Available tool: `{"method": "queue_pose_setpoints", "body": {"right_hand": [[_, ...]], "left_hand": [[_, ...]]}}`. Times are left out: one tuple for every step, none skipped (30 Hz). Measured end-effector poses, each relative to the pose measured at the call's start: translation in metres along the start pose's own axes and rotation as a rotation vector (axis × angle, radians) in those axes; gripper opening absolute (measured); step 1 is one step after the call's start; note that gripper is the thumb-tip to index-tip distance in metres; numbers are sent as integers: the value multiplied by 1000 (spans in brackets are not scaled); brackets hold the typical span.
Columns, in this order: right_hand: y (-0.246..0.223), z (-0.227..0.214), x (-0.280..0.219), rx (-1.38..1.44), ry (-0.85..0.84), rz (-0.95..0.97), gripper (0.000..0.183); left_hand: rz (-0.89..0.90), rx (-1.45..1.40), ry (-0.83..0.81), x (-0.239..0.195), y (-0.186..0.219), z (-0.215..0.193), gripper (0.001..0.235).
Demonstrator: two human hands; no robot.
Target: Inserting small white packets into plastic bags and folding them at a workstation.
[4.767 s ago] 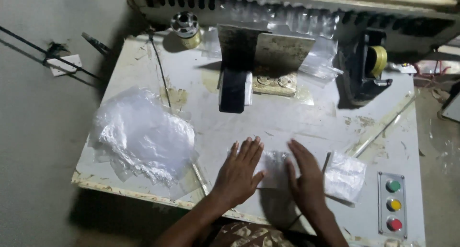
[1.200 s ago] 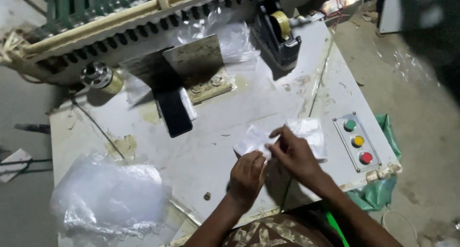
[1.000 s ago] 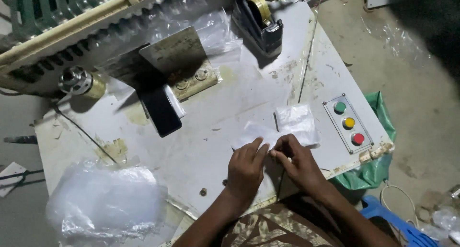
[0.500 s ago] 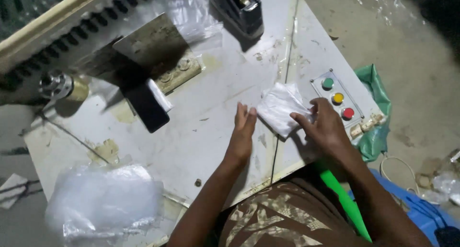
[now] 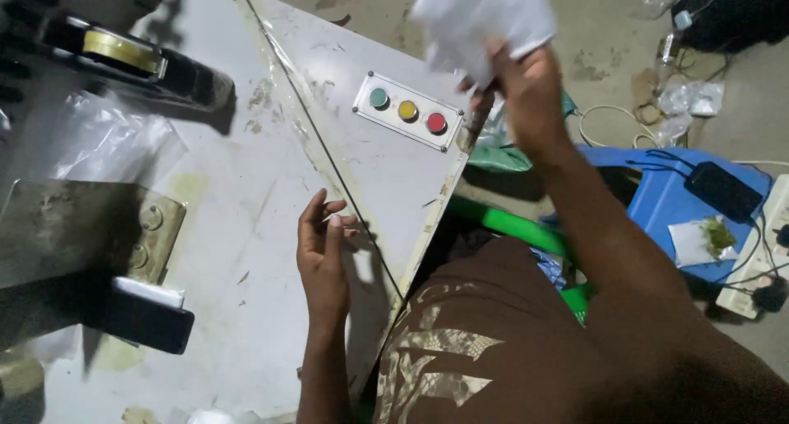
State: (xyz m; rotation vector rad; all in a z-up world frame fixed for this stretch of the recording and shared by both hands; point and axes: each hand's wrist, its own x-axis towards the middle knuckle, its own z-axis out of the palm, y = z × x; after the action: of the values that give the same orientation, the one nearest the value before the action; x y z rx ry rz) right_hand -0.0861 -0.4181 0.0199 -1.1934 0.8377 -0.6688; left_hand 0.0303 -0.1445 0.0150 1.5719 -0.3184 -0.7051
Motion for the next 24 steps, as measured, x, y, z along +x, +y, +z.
{"method": "queue_pose_setpoints", "body": {"right_hand": [[9,-22,20,93,93,-144,30],[17,-43,39,185,188,-288,25],[44,-60,57,187,185,-289,25],[71,-77,74,208,202,-241,24],[97,-94,92,229,217,-192,24],[196,-137,96,230,213,-193,24],[273,-172,111,-132,232,80,50],[333,-196,145,-497,244,352,75],[375,-207,128,-496,235,354,75],[418,-217,112,-717,120,405,64],[459,-227,106,-936,-1,442,54],[487,-233,112,-935,-11,433,54],[521,-239,108,-961,-29,411,61],[555,-247,104,-986,-47,389,67],[551,-236,99,-981,-52,413,67],[546,-225,96,-1000,-91,404,72],[539,-213,104,-1016,-126,385,82],[502,-209,77,-1010,-127,398,82],[459,-190,73,-837,-157,302,109],[410,-160,86,-663,-183,206,138],[472,-197,101,-657,-189,203,138],[535,-219,123,-931,-285,93,109],[604,-210,133,-1194,-398,-12,81],[582,-200,139,-1179,-423,-5,81]], "left_hand": [[31,34,-34,1,-6,0,49],[61,68,-68,1,-11,-1,45],[64,69,-66,-1,-12,6,45],[55,73,-86,-2,-12,13,46],[47,76,-104,-4,-13,20,46],[49,77,-100,-3,-15,25,46],[63,114,-114,-4,-17,30,49],[77,150,-127,-2,-20,35,52],[76,154,-119,-3,-19,38,52],[98,196,-112,-3,-19,42,54],[128,237,-101,2,-18,47,56],[134,239,-89,10,-15,56,56],[190,258,-70,14,-13,63,54],[247,276,-52,20,-12,72,52],[226,286,-58,29,-19,76,52],[281,289,-57,40,-27,82,54],[348,289,-55,54,-34,89,57],[337,297,-61,59,-48,90,57],[347,263,-66,67,-62,92,63],[357,229,-70,76,-76,93,69],[360,235,-65,77,-71,96,69],[315,205,-74,78,-67,99,67],[253,185,-72,71,-62,99,66],[238,202,-57,73,-63,98,66]]}}
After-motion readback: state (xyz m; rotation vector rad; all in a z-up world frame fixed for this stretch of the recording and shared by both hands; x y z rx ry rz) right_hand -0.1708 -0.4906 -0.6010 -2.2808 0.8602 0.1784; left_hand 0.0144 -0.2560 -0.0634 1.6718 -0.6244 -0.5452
